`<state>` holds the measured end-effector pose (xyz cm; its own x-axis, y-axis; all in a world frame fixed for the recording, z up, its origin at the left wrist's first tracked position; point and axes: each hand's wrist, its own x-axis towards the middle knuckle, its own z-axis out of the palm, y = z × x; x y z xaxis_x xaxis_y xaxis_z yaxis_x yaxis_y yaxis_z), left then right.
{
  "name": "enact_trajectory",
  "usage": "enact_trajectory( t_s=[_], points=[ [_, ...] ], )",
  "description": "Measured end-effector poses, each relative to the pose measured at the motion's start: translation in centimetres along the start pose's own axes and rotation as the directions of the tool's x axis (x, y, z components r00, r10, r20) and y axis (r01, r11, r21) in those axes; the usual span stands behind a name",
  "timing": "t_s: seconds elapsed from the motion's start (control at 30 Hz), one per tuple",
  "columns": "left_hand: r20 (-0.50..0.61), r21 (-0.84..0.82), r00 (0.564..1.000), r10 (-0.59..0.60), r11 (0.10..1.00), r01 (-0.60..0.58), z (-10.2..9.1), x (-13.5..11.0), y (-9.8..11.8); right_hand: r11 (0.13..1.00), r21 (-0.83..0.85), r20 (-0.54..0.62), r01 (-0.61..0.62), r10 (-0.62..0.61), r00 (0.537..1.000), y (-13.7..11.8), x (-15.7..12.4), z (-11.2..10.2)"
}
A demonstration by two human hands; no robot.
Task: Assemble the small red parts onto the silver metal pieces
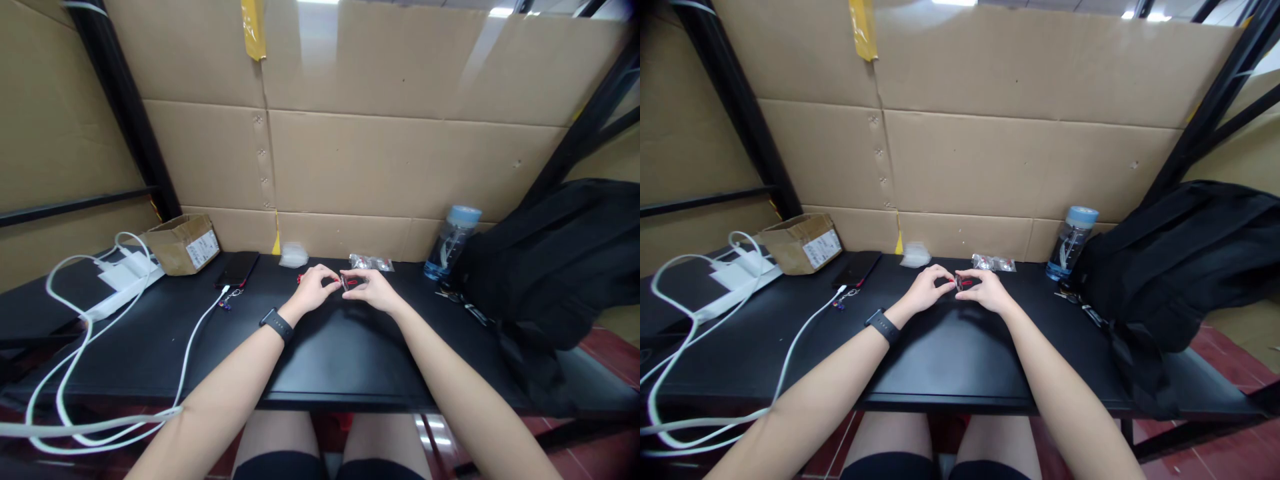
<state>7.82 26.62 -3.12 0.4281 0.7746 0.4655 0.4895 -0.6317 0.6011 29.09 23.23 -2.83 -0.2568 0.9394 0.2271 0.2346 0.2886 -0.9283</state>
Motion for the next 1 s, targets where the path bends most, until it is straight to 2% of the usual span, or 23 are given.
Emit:
enact_trajectory(
  t_s=[0.17, 0.3, 0.5, 0.67, 0.87, 1.0],
  points=[
    [0.025, 0.019, 0.999, 0.021, 1.000, -0.021, 0.2, -0.3, 0.1, 0.999, -0.006, 0.044, -0.039, 0.039, 0.998, 0.3, 0.1, -0.1],
    [0.020, -0.015, 0.999, 0.031, 0.999, -0.030, 0.4, -0.3, 0.0, 0.998, 0.057, 0.084, -0.040, 0.035, 0.996, 0.3, 0.2, -0.4],
    [0.003, -0.052, 0.999, 0.041, 0.998, -0.040, 0.4, -0.2, -0.1, 0.991, 0.118, 0.042, -0.058, 0.053, 0.998, -0.1, -0.1, -0.3],
    [0.028, -0.046, 0.997, 0.076, 0.996, -0.075, 0.5, -0.2, -0.3, 0.994, 0.087, 0.065, -0.070, 0.065, 0.996, -0.1, -0.1, -0.4],
    [0.087, 0.028, 0.992, 0.088, 0.995, -0.091, 0.5, -0.5, 0.2, 0.993, 0.060, 0.137, -0.097, 0.088, 0.987, 0.2, -0.2, -0.9],
    [0.109, 0.184, 0.991, 0.077, 0.978, -0.096, -0.2, -0.3, 1.0, 0.997, 0.043, 0.124, -0.070, 0.064, 0.990, 0.0, -0.2, -1.3]
  ],
)
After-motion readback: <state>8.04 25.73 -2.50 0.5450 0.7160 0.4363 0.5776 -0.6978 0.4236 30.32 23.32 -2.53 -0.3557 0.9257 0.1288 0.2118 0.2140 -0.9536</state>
